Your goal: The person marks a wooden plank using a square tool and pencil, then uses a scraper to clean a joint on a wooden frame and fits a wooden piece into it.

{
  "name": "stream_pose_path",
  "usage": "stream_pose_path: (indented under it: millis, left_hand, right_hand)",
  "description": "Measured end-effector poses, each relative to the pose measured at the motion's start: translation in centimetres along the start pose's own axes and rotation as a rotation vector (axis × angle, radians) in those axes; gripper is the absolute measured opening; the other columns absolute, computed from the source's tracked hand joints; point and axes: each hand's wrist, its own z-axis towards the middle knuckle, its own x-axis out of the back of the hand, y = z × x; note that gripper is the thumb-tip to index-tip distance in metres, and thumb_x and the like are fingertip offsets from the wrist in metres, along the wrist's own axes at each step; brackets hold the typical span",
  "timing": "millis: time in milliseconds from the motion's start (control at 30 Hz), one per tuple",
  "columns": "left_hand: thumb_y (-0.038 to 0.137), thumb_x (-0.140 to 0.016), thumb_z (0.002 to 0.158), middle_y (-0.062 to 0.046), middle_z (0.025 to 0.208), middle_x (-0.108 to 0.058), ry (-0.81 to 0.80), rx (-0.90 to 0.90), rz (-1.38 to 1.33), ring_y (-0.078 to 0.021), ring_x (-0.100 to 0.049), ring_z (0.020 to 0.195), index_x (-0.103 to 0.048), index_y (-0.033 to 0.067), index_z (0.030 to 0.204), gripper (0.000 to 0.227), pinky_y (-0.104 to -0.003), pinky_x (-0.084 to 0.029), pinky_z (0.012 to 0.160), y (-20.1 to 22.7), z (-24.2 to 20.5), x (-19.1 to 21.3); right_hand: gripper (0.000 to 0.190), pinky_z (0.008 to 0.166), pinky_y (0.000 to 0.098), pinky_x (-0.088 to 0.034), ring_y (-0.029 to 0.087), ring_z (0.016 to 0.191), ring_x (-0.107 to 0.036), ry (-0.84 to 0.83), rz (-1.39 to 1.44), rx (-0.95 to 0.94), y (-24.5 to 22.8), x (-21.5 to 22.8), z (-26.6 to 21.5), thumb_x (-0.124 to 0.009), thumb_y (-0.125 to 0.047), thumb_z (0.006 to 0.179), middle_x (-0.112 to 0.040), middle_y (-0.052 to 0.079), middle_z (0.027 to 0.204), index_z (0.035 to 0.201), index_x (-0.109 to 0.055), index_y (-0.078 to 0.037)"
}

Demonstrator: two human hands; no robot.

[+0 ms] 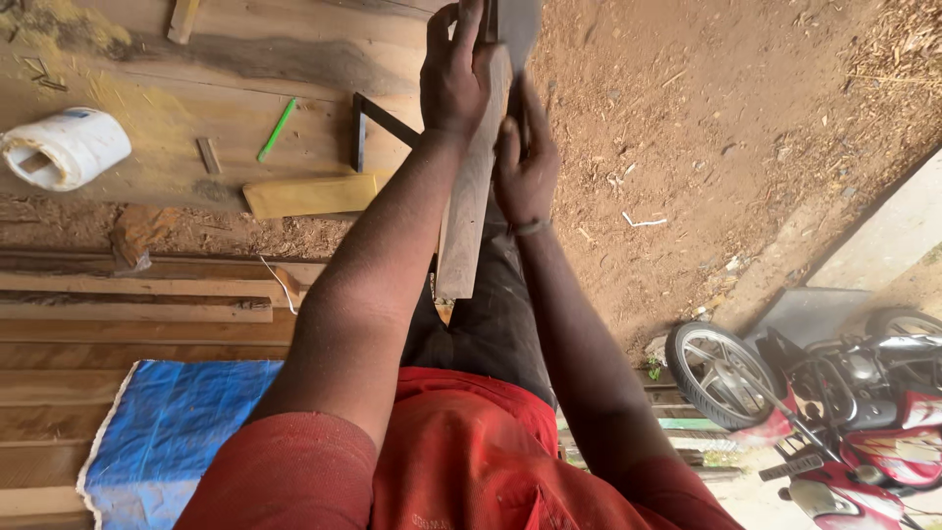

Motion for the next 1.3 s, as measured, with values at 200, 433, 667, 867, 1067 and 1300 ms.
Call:
stream_pose_path:
  millis: [200, 433, 667, 867, 1067, 1300]
  left_hand:
    - [0.008, -0.074, 0.1, -0.013, 0.14, -0.055, -0.052, 0.047, 0.01, -0.0325, -0.067, 0.118, -0.033, 0.0308, 0.161, 0.077, -0.037, -0.063, 0.088, -0.1, -1.8, 0.2]
    - [0.009, -0.076, 0.099, -0.012, 0.138, -0.055, -0.04, 0.021, 0.001, -0.0289, -0.07, 0.111, -0.033, 0.0323, 0.16, 0.078, -0.036, -0.064, 0.086, -0.1, -1.3, -0.5]
    - [0.007, -0.072, 0.102, -0.012, 0.138, -0.055, -0.075, 0.059, -0.001, -0.031, -0.072, 0.108, -0.038, 0.0262, 0.159, 0.069, -0.037, -0.064, 0.083, 0.1, -1.5, -0.8]
    - [0.006, -0.068, 0.099, -0.012, 0.136, -0.054, -0.049, -0.011, 0.047, -0.0318, -0.071, 0.111, -0.041, 0.0258, 0.157, 0.067, -0.036, -0.065, 0.085, -0.3, -0.3, -0.3]
    - [0.012, -0.066, 0.1, -0.014, 0.134, -0.054, -0.07, 0.062, 0.049, -0.0325, -0.069, 0.109, -0.037, 0.0262, 0.159, 0.067, -0.036, -0.065, 0.082, -0.1, -0.3, 0.3]
    - [0.012, -0.064, 0.102, -0.013, 0.134, -0.055, -0.087, 0.071, 0.006, -0.0339, -0.069, 0.11, -0.042, 0.0244, 0.157, 0.06, -0.039, -0.063, 0.083, 0.7, -0.4, 0.1]
  right_hand:
    - [0.056, 0.073, 0.024, -0.059, 0.007, 0.083, -0.067, 0.015, -0.116, -0.11, -0.3, 0.1, -1.2, -0.048, -0.003, 0.104, -0.065, 0.011, 0.148, 0.159, -0.043, -0.01]
    - [0.053, 0.121, 0.0376, -0.047, 0.028, 0.148, -0.052, 0.054, -0.084, 0.045, -0.3, -0.7, -1.0, -0.047, -0.001, 0.106, -0.05, 0.018, 0.161, 0.159, -0.041, -0.003]
    - [0.052, 0.122, 0.0374, -0.048, 0.028, 0.148, -0.055, 0.125, -0.131, 0.057, -0.8, -1.9, -1.1, -0.049, 0.001, 0.107, -0.052, 0.018, 0.16, 0.159, -0.042, -0.004]
    - [0.053, 0.115, 0.0375, -0.053, 0.029, 0.145, -0.057, 0.105, -0.171, 0.011, -1.2, -2.8, -0.6, -0.048, -0.001, 0.105, -0.053, 0.017, 0.159, 0.158, -0.042, -0.005]
    - [0.054, 0.121, 0.0394, -0.045, 0.033, 0.15, -0.048, 0.091, -0.103, 0.061, -1.1, -3.0, -0.1, -0.044, 0.0, 0.105, -0.049, 0.022, 0.161, 0.159, -0.039, -0.001]
    - [0.055, 0.118, 0.0374, -0.048, 0.03, 0.145, -0.055, 0.1, -0.2, -0.005, -2.0, -2.8, -0.3, -0.048, -0.004, 0.104, -0.053, 0.02, 0.157, 0.159, -0.04, -0.002]
